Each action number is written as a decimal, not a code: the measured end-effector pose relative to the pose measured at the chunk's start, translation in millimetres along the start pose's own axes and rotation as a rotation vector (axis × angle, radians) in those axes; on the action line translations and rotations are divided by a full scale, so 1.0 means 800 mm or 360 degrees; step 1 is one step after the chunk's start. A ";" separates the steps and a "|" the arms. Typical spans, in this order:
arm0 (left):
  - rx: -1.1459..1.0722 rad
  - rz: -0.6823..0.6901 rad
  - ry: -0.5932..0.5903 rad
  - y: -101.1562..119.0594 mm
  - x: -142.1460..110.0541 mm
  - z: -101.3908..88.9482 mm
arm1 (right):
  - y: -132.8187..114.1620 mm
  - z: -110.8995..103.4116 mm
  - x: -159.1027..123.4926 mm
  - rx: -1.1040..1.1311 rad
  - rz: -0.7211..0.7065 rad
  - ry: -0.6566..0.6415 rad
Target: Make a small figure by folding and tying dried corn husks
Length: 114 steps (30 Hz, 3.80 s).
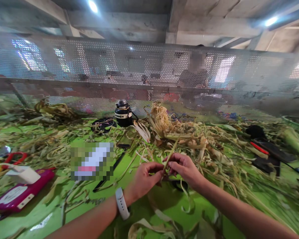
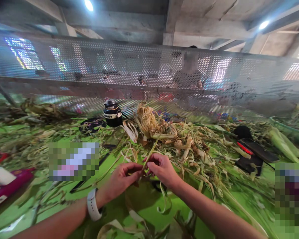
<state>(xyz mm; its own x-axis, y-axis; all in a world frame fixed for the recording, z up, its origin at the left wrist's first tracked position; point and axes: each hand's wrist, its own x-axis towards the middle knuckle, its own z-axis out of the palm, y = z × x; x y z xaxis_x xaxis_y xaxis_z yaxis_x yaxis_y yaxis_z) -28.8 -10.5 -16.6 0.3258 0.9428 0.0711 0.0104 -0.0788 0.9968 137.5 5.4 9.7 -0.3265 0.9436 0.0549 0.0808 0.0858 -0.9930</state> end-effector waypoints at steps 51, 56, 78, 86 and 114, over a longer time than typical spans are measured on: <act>-0.0142 -0.0368 -0.0402 0.019 0.005 -0.021 | -0.010 -0.003 -0.005 0.0024 0.0355 -0.0348; -0.0061 -0.0296 -0.0345 0.015 0.005 -0.016 | -0.012 -0.001 -0.008 0.0057 0.0354 -0.0400; -0.0234 -0.0075 0.0072 0.020 0.010 -0.020 | -0.003 0.002 -0.007 -0.0258 0.0010 -0.0400; -0.0489 -0.0131 -0.0030 0.014 0.012 -0.024 | 0.006 -0.004 -0.006 0.0355 0.0302 -0.0526; -0.0392 -0.0037 0.0017 0.012 0.009 -0.010 | 0.009 0.017 -0.016 -0.0366 -0.0182 -0.0268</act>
<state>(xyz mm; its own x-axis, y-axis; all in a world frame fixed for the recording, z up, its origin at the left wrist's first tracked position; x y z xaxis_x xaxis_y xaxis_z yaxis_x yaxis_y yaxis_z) -33.9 -1.9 -6.3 0.3183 0.9468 0.0473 -0.2134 0.0230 0.9767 129.7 -10.7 0.5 -0.4957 0.8590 0.1278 0.2391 0.2765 -0.9308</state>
